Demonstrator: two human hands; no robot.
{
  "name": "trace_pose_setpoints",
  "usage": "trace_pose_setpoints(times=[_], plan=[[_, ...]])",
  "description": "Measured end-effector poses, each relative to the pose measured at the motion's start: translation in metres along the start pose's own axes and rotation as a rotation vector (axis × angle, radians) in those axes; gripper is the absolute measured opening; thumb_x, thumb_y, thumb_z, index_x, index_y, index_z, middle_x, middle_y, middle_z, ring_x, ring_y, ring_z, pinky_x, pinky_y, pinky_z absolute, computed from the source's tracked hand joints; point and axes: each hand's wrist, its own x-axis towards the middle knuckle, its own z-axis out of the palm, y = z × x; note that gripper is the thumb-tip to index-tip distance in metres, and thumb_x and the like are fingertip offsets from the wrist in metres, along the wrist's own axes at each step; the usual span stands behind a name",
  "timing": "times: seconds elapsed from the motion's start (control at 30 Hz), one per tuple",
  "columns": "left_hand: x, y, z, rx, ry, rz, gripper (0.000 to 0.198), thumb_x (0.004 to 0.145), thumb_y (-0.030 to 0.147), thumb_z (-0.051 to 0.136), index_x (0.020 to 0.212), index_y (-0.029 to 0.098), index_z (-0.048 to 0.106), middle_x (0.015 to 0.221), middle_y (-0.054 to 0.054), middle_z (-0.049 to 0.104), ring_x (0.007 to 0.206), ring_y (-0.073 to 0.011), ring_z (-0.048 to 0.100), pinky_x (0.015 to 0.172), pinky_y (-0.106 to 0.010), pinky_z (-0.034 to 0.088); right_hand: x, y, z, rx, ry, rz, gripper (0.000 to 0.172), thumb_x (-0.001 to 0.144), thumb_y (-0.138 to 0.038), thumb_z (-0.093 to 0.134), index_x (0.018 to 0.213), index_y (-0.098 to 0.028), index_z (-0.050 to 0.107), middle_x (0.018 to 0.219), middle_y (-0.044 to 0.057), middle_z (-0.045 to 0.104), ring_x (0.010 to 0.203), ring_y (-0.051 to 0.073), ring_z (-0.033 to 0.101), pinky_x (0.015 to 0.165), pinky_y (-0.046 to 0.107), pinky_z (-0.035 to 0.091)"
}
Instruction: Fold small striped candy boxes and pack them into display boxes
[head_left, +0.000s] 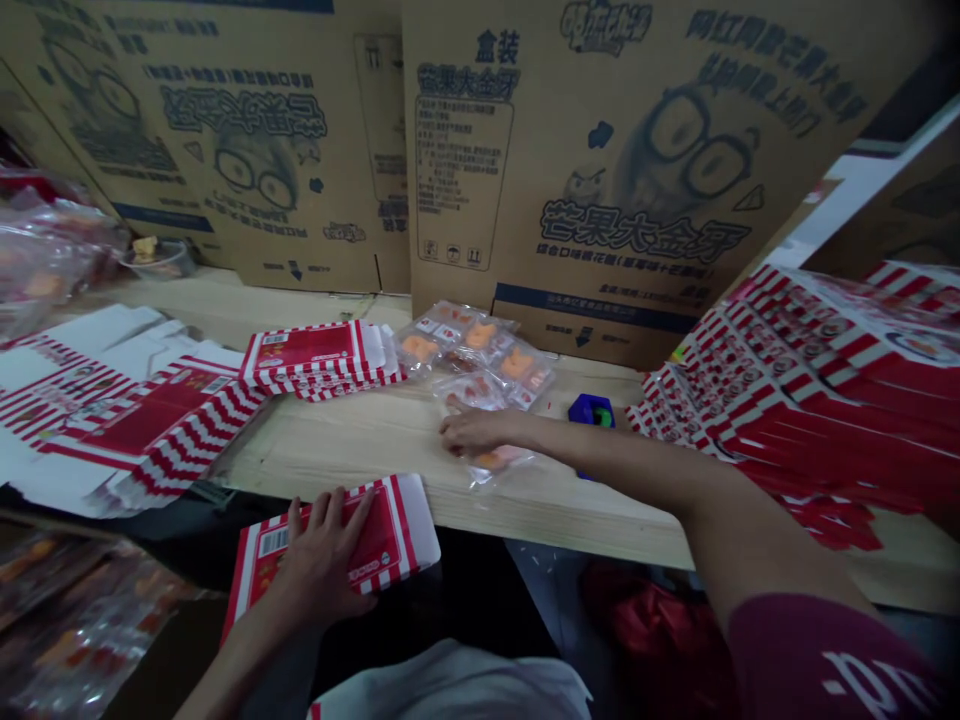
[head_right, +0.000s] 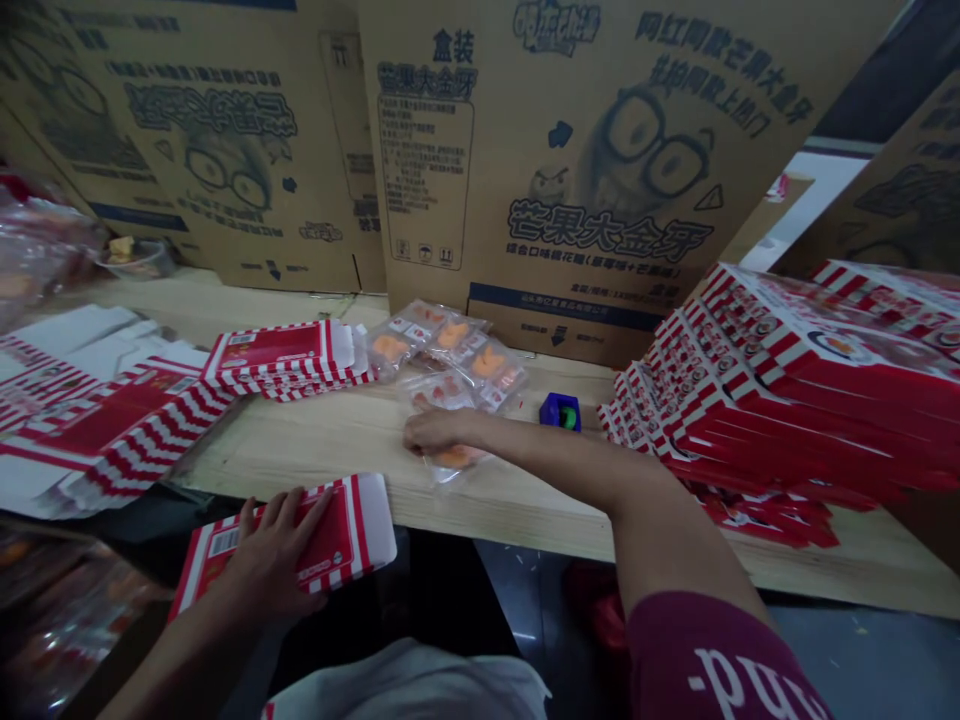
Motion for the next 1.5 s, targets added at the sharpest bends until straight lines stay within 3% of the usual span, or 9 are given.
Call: trace_pose_setpoints(times=[0.2,0.47,0.67,0.77,0.87,1.1,1.3,1.4,1.5], plan=[[-0.007,-0.005,-0.004,-0.027,-0.025,-0.015,0.119,0.045,0.049,0.075,0.150,0.016,0.029,0.145,-0.028,0.035,0.132,-0.0454,0.031,0.109,-0.066,0.003,0.031,-0.010,-0.030,-0.023,-0.015,-0.025,0.015,0.083,-0.008,0.053,0.086,-0.014,0.066,0.090,0.005,0.067,0.082,0.015,0.055,0.075,0.025,0.037],[-0.013,0.006,0.000,-0.084,0.020,-0.139,0.117,0.045,0.048,0.075,0.149,0.016,0.031,0.143,-0.025,0.037,0.129,-0.0437,0.032,0.109,-0.065,0.005,0.055,-0.012,-0.039,-0.077,0.196,0.107,0.025,0.078,-0.004,0.052,0.098,-0.013,0.063,0.103,0.012,0.066,0.093,0.022,0.057,0.072,0.027,0.037],[-0.017,0.012,0.000,-0.151,0.049,-0.245,0.113,0.049,0.052,0.074,0.148,0.014,0.033,0.141,-0.024,0.039,0.127,-0.0429,0.034,0.108,-0.064,0.010,0.062,-0.006,-0.042,-0.114,0.395,0.240,0.030,0.079,0.000,0.048,0.105,-0.011,0.058,0.102,0.011,0.065,0.089,0.021,0.057,0.071,0.028,0.038],[-0.019,0.005,0.001,-0.171,0.069,-0.277,0.113,0.051,0.054,0.073,0.148,0.014,0.031,0.140,-0.024,0.040,0.126,-0.0421,0.035,0.107,-0.064,0.012,0.048,-0.008,-0.045,-0.242,0.625,0.248,0.024,0.086,-0.002,0.042,0.102,-0.011,0.058,0.101,0.014,0.063,0.092,0.023,0.054,0.075,0.031,0.039],[-0.019,-0.006,0.002,-0.180,0.081,-0.261,0.114,0.051,0.057,0.072,0.148,0.013,0.032,0.139,-0.024,0.041,0.125,-0.0418,0.036,0.108,-0.064,0.011,0.027,-0.027,-0.023,-0.389,0.789,0.160,0.027,0.093,-0.005,0.036,0.102,-0.011,0.061,0.096,0.014,0.063,0.091,0.023,0.052,0.077,0.034,0.039],[-0.021,-0.022,0.000,-0.143,0.062,-0.228,0.115,0.049,0.055,0.073,0.148,0.015,0.032,0.140,-0.025,0.040,0.127,-0.0436,0.035,0.107,-0.066,0.008,0.003,-0.074,0.075,-0.035,0.587,0.089,0.018,0.088,-0.010,0.051,0.084,-0.018,0.067,0.085,0.005,0.065,0.084,0.019,0.055,0.079,0.032,0.044],[-0.018,-0.009,-0.002,-0.110,0.065,-0.242,0.116,0.047,0.054,0.075,0.148,0.015,0.033,0.138,-0.026,0.040,0.125,-0.0432,0.035,0.107,-0.066,0.009,0.036,-0.008,0.047,0.293,0.635,0.546,0.004,0.076,-0.014,0.064,0.076,-0.015,0.068,0.084,0.008,0.067,0.084,0.020,0.060,0.074,0.028,0.046],[-0.010,0.000,-0.006,-0.117,0.075,-0.264,0.114,0.046,0.054,0.076,0.146,0.015,0.037,0.136,-0.025,0.042,0.123,-0.0426,0.037,0.106,-0.067,0.010,0.050,-0.001,0.045,0.378,0.579,0.526,0.012,0.071,-0.007,0.062,0.063,-0.016,0.065,0.064,0.001,0.065,0.065,0.015,0.059,0.062,0.023,0.043],[0.000,0.006,-0.008,-0.115,0.141,-0.276,0.113,0.047,0.054,0.076,0.146,0.016,0.037,0.134,-0.024,0.042,0.122,-0.0422,0.037,0.105,-0.067,0.014,0.050,-0.018,0.055,0.430,0.607,0.468,0.020,0.077,-0.007,0.054,0.081,-0.017,0.070,0.074,0.002,0.069,0.070,0.015,0.062,0.066,0.023,0.045]])
